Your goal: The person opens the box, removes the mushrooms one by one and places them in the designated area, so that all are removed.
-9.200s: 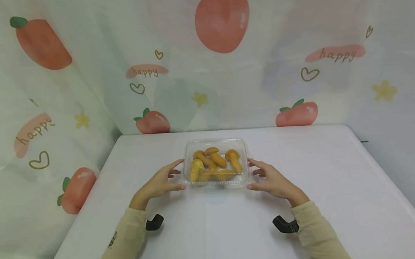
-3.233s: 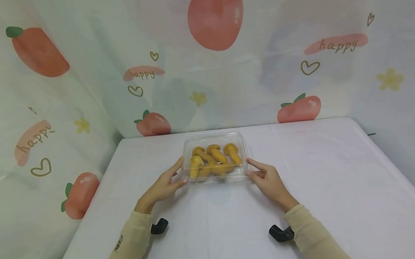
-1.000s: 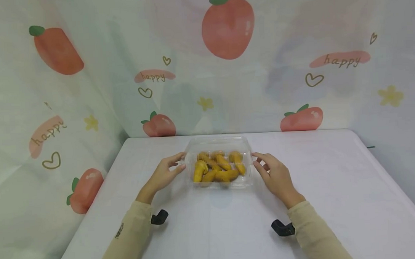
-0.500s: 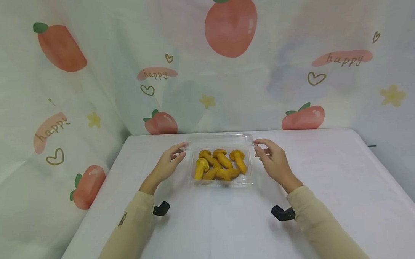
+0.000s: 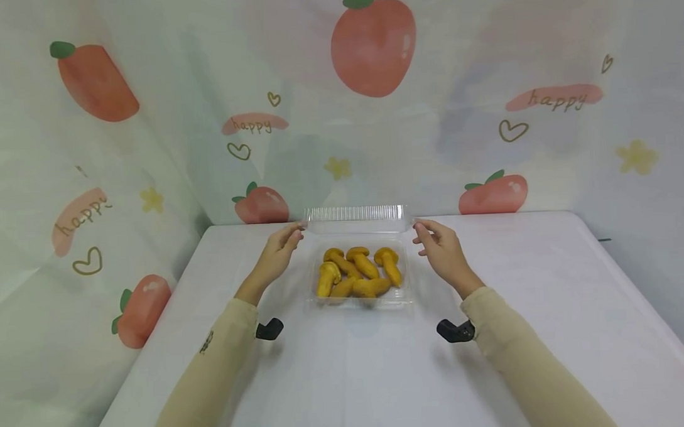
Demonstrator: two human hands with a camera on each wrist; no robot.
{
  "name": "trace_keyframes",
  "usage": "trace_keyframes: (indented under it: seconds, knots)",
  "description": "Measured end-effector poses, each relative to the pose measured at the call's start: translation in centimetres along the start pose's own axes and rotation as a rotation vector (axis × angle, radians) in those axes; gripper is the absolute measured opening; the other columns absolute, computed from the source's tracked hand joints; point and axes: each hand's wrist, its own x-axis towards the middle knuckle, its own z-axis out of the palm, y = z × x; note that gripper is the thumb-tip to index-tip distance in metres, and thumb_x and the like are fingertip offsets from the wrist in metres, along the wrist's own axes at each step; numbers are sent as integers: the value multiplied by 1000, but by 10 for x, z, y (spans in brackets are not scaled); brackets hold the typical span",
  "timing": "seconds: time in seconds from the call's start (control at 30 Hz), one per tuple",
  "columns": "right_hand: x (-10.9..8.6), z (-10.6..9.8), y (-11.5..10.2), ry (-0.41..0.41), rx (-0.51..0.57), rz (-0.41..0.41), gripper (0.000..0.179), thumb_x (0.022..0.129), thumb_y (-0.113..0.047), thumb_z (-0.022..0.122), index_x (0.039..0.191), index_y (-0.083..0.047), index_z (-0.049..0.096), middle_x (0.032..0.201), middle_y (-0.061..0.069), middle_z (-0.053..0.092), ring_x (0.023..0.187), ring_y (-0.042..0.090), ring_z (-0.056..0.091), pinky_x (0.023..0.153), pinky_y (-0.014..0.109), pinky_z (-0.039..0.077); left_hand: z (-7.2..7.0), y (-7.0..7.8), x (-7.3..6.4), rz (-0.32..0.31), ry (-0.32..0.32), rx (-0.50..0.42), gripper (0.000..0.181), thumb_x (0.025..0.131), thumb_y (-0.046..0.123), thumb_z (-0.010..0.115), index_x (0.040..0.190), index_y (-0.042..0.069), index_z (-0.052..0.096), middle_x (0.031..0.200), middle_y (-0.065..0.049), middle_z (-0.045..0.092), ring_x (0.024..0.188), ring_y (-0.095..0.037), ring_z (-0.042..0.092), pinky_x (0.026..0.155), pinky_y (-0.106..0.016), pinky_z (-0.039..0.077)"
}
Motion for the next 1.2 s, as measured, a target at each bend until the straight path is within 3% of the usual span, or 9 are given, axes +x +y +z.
trace_keyframes:
  seconds: [0.13, 0.27, 0.37, 0.47, 0.57, 0.73, 1.0, 1.2]
  knots:
    - [5, 3, 1, 2, 5, 57, 46, 110, -24, 43, 142, 8, 51, 139, 29, 57, 102, 2, 61, 74, 9, 55, 2, -6, 7, 10, 2, -30, 44, 109, 23, 45, 142, -4, 53, 146, -23, 56, 139, -37, 52, 115, -53, 43]
    - [7, 6, 7, -35, 5, 104, 49, 110, -21, 43, 150, 7, 42, 150, 29, 48, 125, 33, 58, 77, 4, 51, 4, -14, 9, -5, -20, -40, 48, 109, 25, 44, 148, -4, 47, 150, -22, 53, 141, -35, 49, 119, -50, 40]
    - [9, 8, 9, -81, -6, 132, 53, 109, -21, 44, 155, 2, 34, 155, 29, 42, 135, 43, 51, 85, 13, 56, 5, -18, 9, -23, -38, -48, 51, 110, 27, 44, 151, -3, 42, 153, -21, 49, 144, -34, 47, 120, -49, 38]
    - [13, 10, 9, -132, -30, 157, 59, 109, -25, 45, 161, -6, 23, 159, 28, 36, 138, 44, 49, 99, 36, 57, 6, -20, 10, -32, -46, -64, 53, 110, 27, 44, 153, -3, 39, 156, -19, 46, 146, -34, 44, 122, -48, 36]
    - [17, 12, 4, -169, -34, 175, 66, 109, -29, 45, 164, -12, 12, 163, 27, 30, 141, 46, 46, 107, 56, 49, 7, -20, 13, -40, -45, -79, 55, 109, 30, 45, 155, 0, 37, 159, -15, 43, 146, -33, 44, 122, -47, 35]
    - [22, 12, -1, -199, -15, 204, 72, 108, -31, 47, 164, -16, 4, 165, 27, 22, 143, 47, 42, 109, 59, 45, 8, -19, 17, -59, -67, -89, 58, 109, 32, 45, 157, 3, 32, 163, -13, 37, 143, -33, 46, 122, -48, 36]
    - [27, 14, 2, -190, 25, 217, 72, 108, -32, 48, 164, -13, 8, 166, 26, 22, 145, 46, 40, 111, 59, 43, 8, -13, 18, -92, -78, -138, 58, 109, 29, 46, 159, 5, 29, 166, -12, 32, 143, -34, 46, 119, -50, 39]
    - [28, 16, 1, -163, 25, 224, 70, 108, -32, 48, 163, -9, 12, 164, 27, 26, 144, 47, 41, 112, 60, 42, 13, -20, 22, -102, -89, -201, 61, 109, 30, 47, 160, 5, 25, 168, -12, 26, 145, -33, 44, 116, -51, 42]
